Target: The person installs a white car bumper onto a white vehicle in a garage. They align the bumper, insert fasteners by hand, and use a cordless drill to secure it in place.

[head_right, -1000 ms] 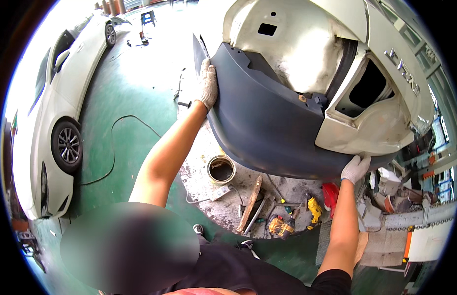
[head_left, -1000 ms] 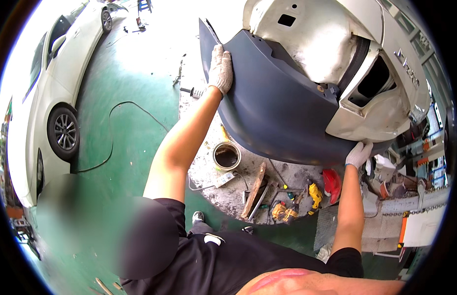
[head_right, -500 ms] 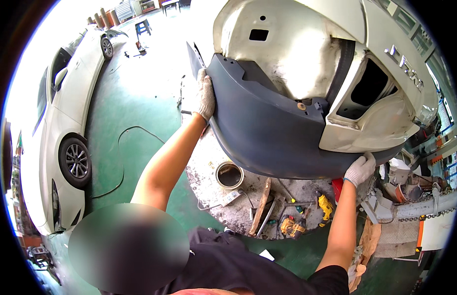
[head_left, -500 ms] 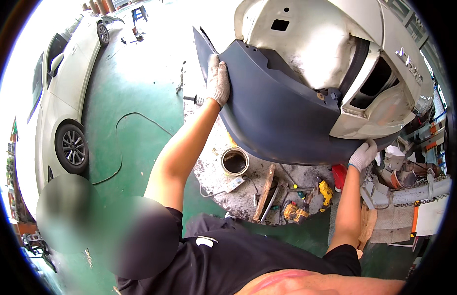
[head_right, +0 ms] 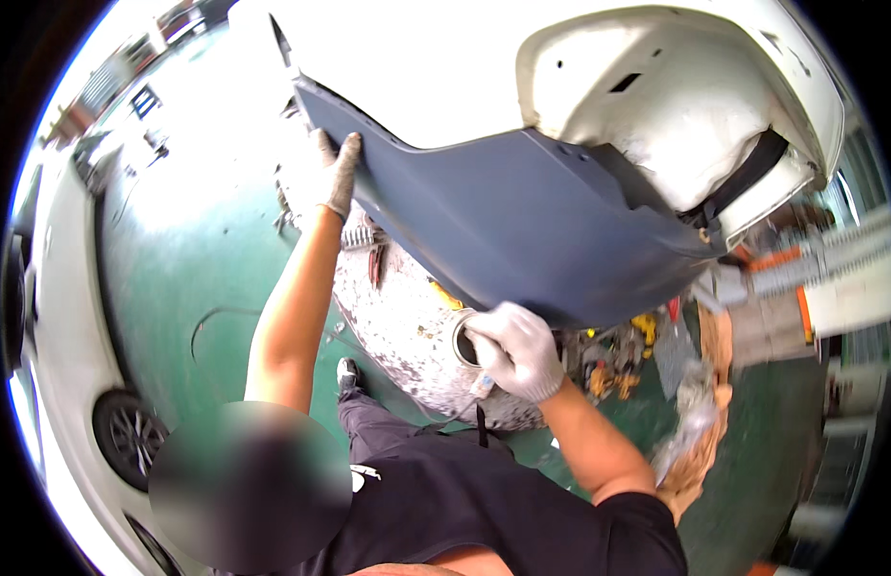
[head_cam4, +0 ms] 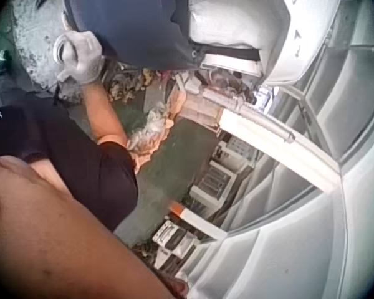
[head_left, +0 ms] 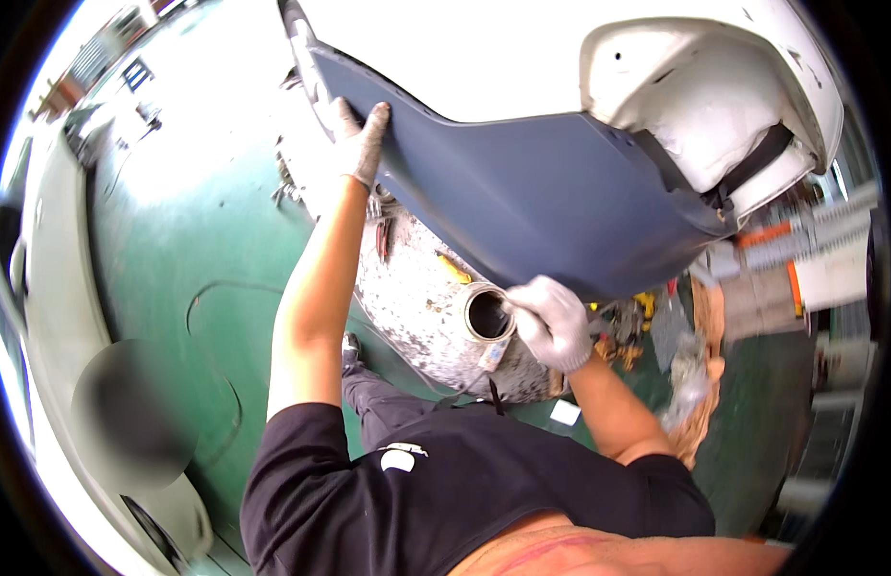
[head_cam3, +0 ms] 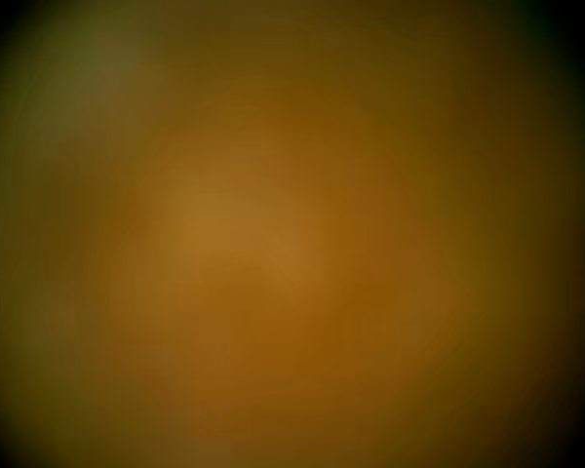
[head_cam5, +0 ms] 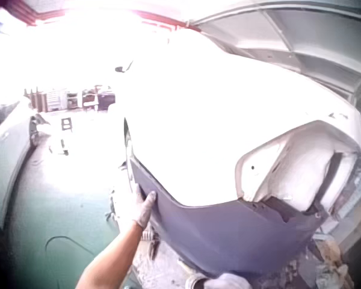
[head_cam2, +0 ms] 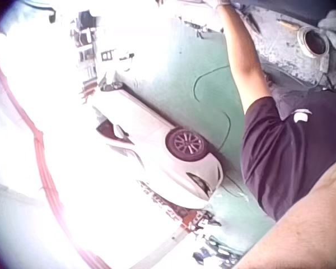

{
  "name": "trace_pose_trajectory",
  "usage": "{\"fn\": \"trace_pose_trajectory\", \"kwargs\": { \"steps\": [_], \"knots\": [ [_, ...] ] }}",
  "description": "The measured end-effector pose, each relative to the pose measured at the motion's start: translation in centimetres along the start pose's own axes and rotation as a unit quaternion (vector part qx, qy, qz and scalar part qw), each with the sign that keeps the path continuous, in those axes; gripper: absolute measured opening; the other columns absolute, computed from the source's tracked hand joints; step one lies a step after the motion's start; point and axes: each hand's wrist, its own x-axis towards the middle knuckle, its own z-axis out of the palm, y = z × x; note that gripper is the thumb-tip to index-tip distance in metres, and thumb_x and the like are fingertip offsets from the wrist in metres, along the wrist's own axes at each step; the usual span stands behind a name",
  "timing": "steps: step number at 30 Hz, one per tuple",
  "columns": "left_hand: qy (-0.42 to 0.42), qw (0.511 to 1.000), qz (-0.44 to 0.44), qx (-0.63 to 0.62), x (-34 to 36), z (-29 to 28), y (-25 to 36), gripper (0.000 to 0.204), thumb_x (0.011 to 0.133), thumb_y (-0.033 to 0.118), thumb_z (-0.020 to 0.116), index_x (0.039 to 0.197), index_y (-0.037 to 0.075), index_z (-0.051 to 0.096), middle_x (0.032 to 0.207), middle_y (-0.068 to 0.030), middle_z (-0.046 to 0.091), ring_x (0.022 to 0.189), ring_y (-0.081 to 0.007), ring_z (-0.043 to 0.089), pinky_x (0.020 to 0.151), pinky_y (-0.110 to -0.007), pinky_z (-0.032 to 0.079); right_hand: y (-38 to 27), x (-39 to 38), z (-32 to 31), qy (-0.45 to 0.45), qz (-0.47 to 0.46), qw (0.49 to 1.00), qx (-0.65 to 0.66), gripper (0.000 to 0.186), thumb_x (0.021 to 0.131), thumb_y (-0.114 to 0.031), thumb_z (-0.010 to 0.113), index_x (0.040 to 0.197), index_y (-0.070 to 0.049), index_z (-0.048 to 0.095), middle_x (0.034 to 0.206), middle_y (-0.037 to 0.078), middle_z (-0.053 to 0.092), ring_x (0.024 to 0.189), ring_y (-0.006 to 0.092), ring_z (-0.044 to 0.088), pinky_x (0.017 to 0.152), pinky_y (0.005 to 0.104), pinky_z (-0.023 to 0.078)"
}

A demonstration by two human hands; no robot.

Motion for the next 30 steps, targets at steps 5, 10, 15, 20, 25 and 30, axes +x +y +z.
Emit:
{"fn": "trace_pose_trajectory", "kwargs": {
  "steps": [5, 10, 15, 20, 25, 30],
  "knots": [
    [-0.051, 0.989, -0.051, -0.131, 8.0, -3.1, -4.7, 0.109, 0.085, 0.051, 0.086, 0.160, -0.006, 0.031, 0.149, -0.0234, 0.055, 0.134, -0.0323, 0.056, 0.115, -0.037, 0.043, 1.4, 15.5, 9.7, -0.041, -0.013, 0.990, -0.134, 0.012, 0.088, -0.008, 0.072, 0.099, -0.005, 0.070, 0.092, 0.011, 0.071, 0.078, 0.0307, 0.068, 0.072, 0.0416, 0.057],
    [-0.130, 0.953, -0.082, -0.262, 11.6, -4.4, -5.4, 0.084, 0.084, 0.038, 0.091, 0.142, -0.006, 0.049, 0.126, -0.0156, 0.066, 0.112, -0.0245, 0.064, 0.101, -0.036, 0.051, 0.3, 23.1, 14.2, -0.106, -0.030, 0.972, -0.208, 0.013, 0.087, -0.021, 0.073, 0.097, -0.012, 0.073, 0.080, 0.007, 0.068, 0.075, 0.0280, 0.067, 0.070, 0.0406, 0.055],
    [-0.104, 0.936, -0.115, -0.315, 13.0, -3.7, -4.2, 0.073, 0.085, 0.029, 0.091, 0.136, -0.005, 0.051, 0.119, -0.0145, 0.068, 0.106, -0.0226, 0.064, 0.096, -0.035, 0.054, 3.9, 25.3, 12.6, -0.124, -0.108, 0.922, -0.351, 0.016, 0.081, -0.019, 0.073, 0.071, -0.015, 0.060, 0.065, 0.004, 0.057, 0.060, 0.0248, 0.058, 0.058, 0.0387, 0.048],
    [-0.084, 0.925, -0.103, -0.356, 15.4, -2.3, -4.8, 0.058, 0.092, 0.025, 0.085, 0.131, -0.004, 0.054, 0.112, -0.0112, 0.067, 0.100, -0.0188, 0.063, 0.091, -0.032, 0.053, 4.0, 25.3, 14.7, -0.089, -0.055, 0.948, -0.300, 0.014, 0.085, -0.022, 0.072, 0.077, -0.014, 0.065, 0.065, 0.004, 0.056, 0.062, 0.0255, 0.059, 0.059, 0.0394, 0.048],
    [-0.087, 0.906, -0.110, -0.400, 16.1, -2.0, -6.5, 0.044, 0.096, 0.026, 0.081, 0.125, 0.003, 0.057, 0.113, -0.0078, 0.067, 0.101, -0.0200, 0.062, 0.093, -0.037, 0.053, -1.1, 24.1, 17.6, -0.141, -0.085, 0.976, -0.144, 0.013, 0.086, -0.025, 0.074, 0.081, -0.016, 0.065, 0.068, 0.003, 0.056, 0.062, 0.0244, 0.059, 0.062, 0.0413, 0.049],
    [-0.069, 0.895, -0.100, -0.428, 16.5, -1.6, -6.1, 0.043, 0.095, 0.023, 0.082, 0.122, 0.001, 0.058, 0.107, -0.0053, 0.065, 0.094, -0.0173, 0.061, 0.087, -0.032, 0.053, 4.5, 23.6, 12.3, -0.149, -0.099, 0.911, -0.372, 0.019, 0.080, -0.020, 0.076, 0.070, -0.017, 0.060, 0.061, 0.004, 0.053, 0.056, 0.0252, 0.058, 0.054, 0.0405, 0.048]
  ]
}}
